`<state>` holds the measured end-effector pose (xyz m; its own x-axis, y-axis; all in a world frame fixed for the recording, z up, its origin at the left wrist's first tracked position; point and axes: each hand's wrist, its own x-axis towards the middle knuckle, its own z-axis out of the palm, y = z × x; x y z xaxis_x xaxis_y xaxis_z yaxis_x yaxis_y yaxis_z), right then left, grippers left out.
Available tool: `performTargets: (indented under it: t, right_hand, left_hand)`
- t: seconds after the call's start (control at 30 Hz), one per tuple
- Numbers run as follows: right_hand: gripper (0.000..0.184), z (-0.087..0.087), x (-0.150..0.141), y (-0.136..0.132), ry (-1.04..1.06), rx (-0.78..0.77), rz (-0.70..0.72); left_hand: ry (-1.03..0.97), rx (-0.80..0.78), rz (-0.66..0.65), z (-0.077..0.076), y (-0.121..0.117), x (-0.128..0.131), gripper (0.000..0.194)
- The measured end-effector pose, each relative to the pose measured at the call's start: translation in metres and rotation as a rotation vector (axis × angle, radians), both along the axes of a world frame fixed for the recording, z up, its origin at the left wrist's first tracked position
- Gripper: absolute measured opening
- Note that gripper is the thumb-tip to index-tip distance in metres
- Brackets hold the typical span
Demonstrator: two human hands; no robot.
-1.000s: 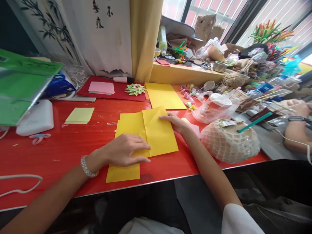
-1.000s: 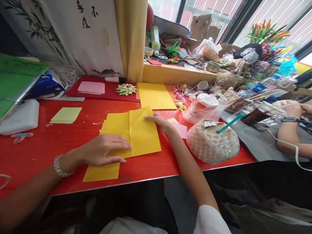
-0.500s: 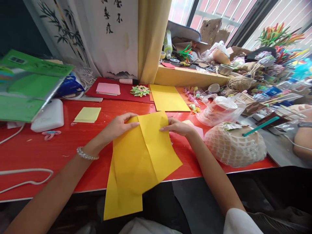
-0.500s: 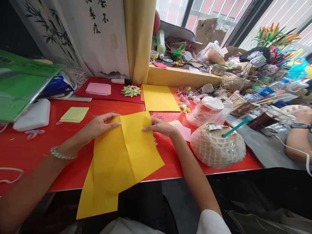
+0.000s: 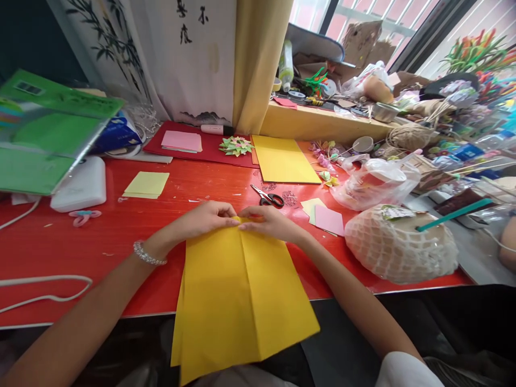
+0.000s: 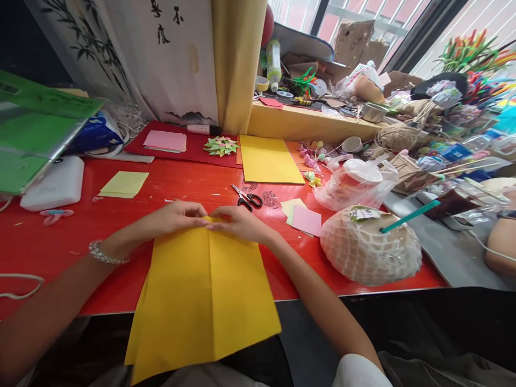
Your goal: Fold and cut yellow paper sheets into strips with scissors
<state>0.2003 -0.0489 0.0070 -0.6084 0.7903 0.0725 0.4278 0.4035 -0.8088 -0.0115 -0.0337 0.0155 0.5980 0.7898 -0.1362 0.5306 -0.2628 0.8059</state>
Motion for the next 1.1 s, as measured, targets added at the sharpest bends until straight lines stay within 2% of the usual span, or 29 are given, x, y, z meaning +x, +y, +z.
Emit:
performTargets:
  t: [0.07,0.17,0.43,0.7,1.1]
  right_hand:
    - [0.034,-0.004,-0.002,0.000,0.024,-0.111,-0.031]
    - [0.033,-0.005,-0.002,0.001,0.067,-0.171,-0.071]
    - [0.031,-0.006,-0.002,0.000,0.015,-0.121,-0.068]
    - [0.038,-0.003,-0.002,0.000,0.070,-0.181,-0.056]
    - [0.037,-0.006,-0.001,0.002,0.125,-0.225,-0.039]
  left_hand:
    - [0.045,0.042,0.000,-0.001,0.000,0.001,0.039]
    - [0.046,0.087,-0.010,-0.002,-0.001,0.002,0.038]
    - [0.023,0.198,-0.021,-0.003,-0.007,0.008,0.026]
    - [-0.023,0.227,0.033,-0.002,-0.011,0.012,0.020]
    - [0.000,0.332,-0.024,-0.002,-0.011,0.013,0.022]
